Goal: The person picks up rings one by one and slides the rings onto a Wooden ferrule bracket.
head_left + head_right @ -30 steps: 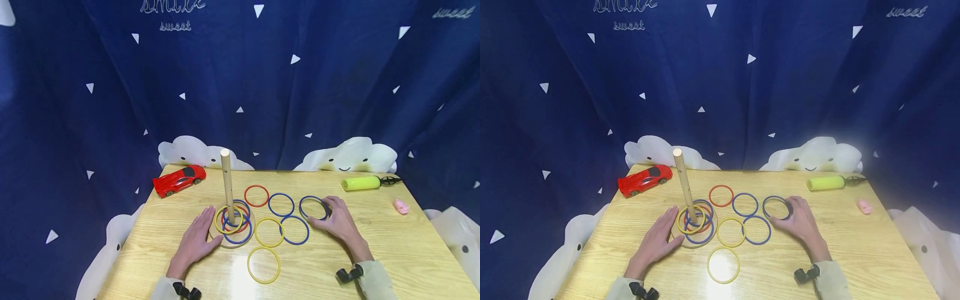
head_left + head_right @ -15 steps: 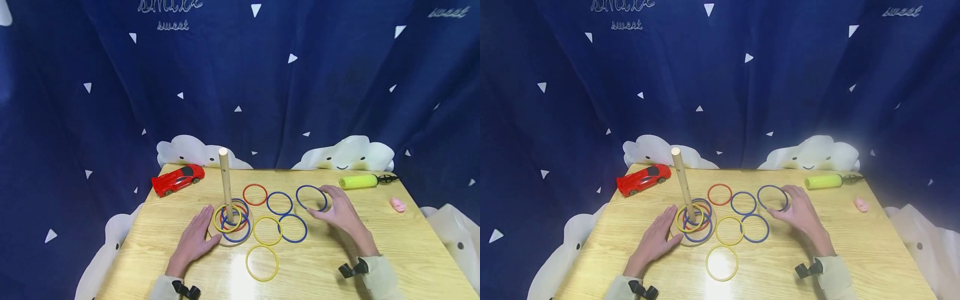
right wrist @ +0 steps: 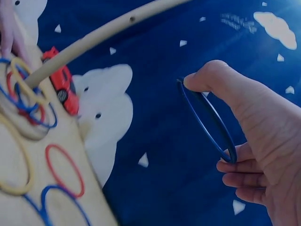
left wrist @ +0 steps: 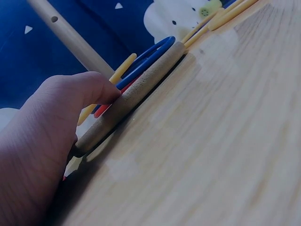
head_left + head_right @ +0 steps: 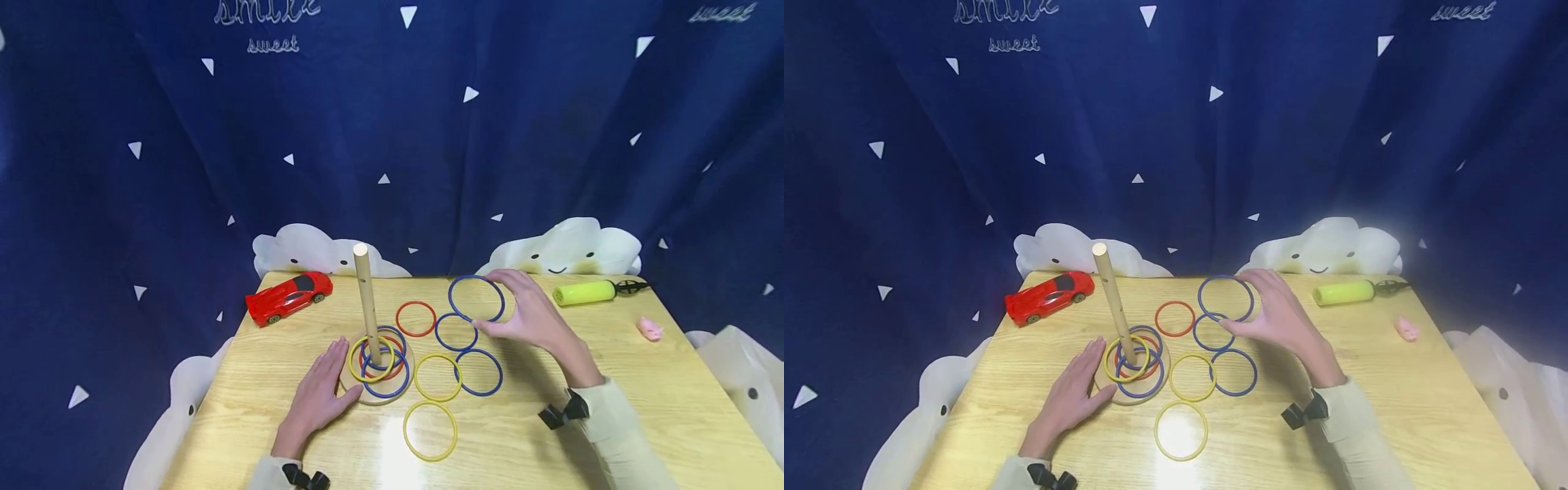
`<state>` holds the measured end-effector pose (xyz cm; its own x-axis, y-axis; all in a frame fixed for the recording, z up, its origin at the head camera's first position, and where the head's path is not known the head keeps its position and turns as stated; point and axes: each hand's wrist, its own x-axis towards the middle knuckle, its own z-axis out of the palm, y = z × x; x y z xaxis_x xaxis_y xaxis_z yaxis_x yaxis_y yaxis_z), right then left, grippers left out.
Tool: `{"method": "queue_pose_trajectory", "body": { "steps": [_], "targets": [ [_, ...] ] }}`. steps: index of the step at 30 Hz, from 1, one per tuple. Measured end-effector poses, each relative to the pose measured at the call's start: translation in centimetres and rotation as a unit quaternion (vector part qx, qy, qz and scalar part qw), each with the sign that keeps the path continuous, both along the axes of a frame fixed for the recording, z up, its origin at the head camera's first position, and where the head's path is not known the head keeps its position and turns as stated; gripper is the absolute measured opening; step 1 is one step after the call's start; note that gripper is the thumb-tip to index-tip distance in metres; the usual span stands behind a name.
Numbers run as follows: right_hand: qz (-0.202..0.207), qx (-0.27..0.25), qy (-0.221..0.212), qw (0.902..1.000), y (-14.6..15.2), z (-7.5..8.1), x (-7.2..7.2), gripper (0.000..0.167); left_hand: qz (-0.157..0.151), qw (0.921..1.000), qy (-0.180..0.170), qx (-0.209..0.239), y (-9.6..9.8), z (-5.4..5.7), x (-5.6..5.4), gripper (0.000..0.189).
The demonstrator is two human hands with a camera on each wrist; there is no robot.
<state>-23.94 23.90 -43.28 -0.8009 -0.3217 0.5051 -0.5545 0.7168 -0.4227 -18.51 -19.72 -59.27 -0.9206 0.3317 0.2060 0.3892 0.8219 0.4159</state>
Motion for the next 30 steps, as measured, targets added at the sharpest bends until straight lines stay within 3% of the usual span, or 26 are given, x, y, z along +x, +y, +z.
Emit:
{"method": "queue_pose_trajectory", "body": {
  "steps": [7,11,16,23,30],
  "targets": [
    [0.065,-0.037,0.022,0.9969,-2.5,4.1,-0.3,0.084,0.0,1.0,-0.001,-0.003,0.0,-0.3,0.2,0.096],
    [0.099,-0.05,0.065,0.9917,-4.1,6.9,-0.7,0.086,0.002,0.9999,0.007,-0.011,0.0,-0.3,0.1,0.095],
    [0.145,-0.065,0.11,0.9811,-6.2,9.9,-1.6,0.086,0.008,0.9999,-0.013,-0.005,-0.1,-0.2,0.0,0.096],
    [0.198,-0.093,0.127,0.9675,-8.7,12.1,-2.5,0.084,0.007,0.9998,-0.017,-0.001,0.0,-0.3,0.0,0.096],
    [0.22,-0.096,0.128,0.9623,-11.1,13.0,-2.9,0.083,-0.001,1.0,-0.004,0.002,0.0,-0.2,-0.1,0.096]
  ]
}}
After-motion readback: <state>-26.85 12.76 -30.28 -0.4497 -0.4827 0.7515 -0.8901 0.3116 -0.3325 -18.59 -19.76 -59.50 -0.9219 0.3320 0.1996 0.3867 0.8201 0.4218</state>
